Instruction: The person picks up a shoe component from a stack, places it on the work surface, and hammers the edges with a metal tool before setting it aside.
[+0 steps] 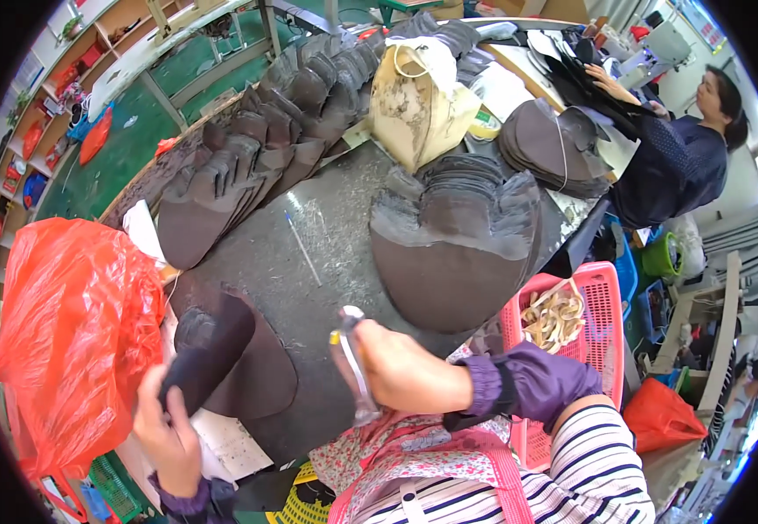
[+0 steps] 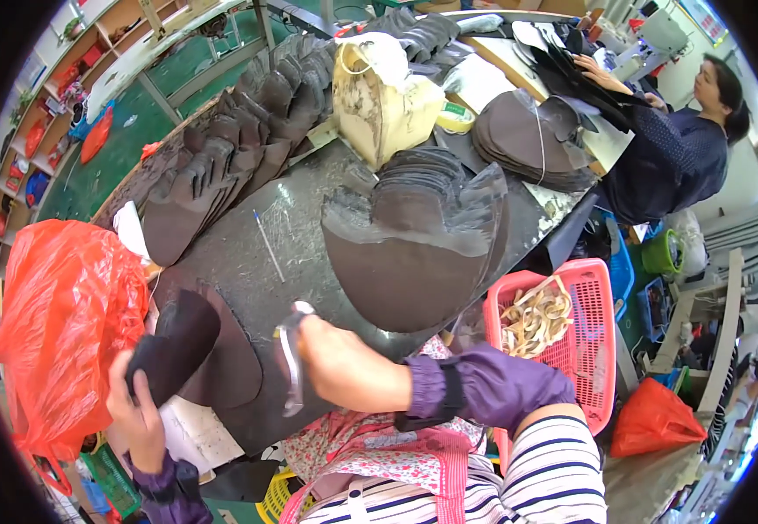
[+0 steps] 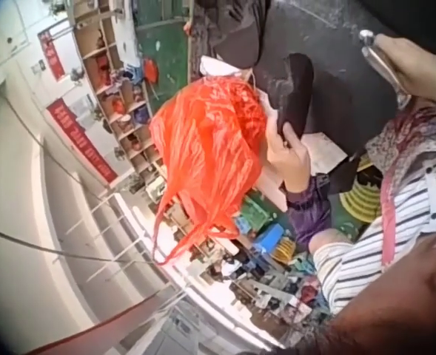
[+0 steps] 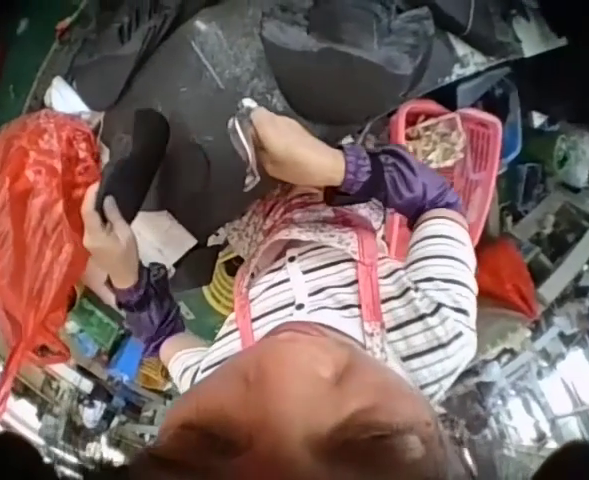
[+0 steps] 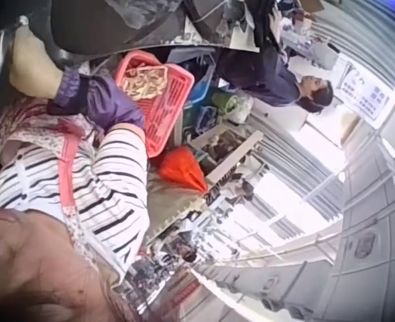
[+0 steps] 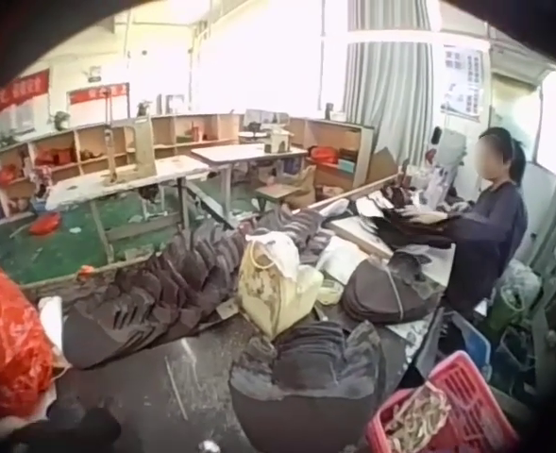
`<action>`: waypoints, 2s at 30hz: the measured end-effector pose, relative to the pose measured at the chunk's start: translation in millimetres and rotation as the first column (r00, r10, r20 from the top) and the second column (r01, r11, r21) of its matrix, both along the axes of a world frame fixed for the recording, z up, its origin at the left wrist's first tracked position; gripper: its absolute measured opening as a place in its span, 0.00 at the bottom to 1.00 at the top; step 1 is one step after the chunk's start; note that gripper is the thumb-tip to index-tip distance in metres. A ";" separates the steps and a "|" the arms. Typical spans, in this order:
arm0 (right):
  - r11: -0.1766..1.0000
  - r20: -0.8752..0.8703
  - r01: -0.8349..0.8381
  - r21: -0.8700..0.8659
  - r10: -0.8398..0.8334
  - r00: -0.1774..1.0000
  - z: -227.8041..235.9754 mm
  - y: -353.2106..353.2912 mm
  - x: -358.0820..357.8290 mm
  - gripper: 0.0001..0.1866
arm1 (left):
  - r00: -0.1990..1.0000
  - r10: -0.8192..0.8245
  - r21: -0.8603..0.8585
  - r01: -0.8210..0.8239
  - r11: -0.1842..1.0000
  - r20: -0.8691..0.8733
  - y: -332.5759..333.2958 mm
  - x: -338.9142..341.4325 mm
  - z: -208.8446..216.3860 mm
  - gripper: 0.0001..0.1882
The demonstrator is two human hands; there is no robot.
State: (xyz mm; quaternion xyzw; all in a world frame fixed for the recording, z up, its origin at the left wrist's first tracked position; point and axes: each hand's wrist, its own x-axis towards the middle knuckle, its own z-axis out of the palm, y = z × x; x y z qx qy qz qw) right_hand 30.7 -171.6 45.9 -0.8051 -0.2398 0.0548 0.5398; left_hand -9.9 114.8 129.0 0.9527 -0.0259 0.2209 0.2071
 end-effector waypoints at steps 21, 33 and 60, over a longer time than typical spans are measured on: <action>0.914 -0.034 -0.175 -0.366 0.175 0.984 92.2 -85.5 0.9 0.17 | 0.676 -0.612 -0.876 -0.105 0.471 -0.410 -125.0 -23.2 -95.3 0.06; 0.871 -0.244 -0.394 -0.292 0.331 0.912 20.3 -50.0 -12.3 0.13 | 0.759 -0.405 -0.233 0.332 0.914 -0.510 -113.9 8.7 -95.6 0.10; 0.892 -0.321 -0.352 -0.285 0.257 0.912 22.2 -48.0 -10.1 0.17 | 0.604 -0.705 -0.531 0.484 0.696 -0.372 -105.3 48.9 -113.5 0.10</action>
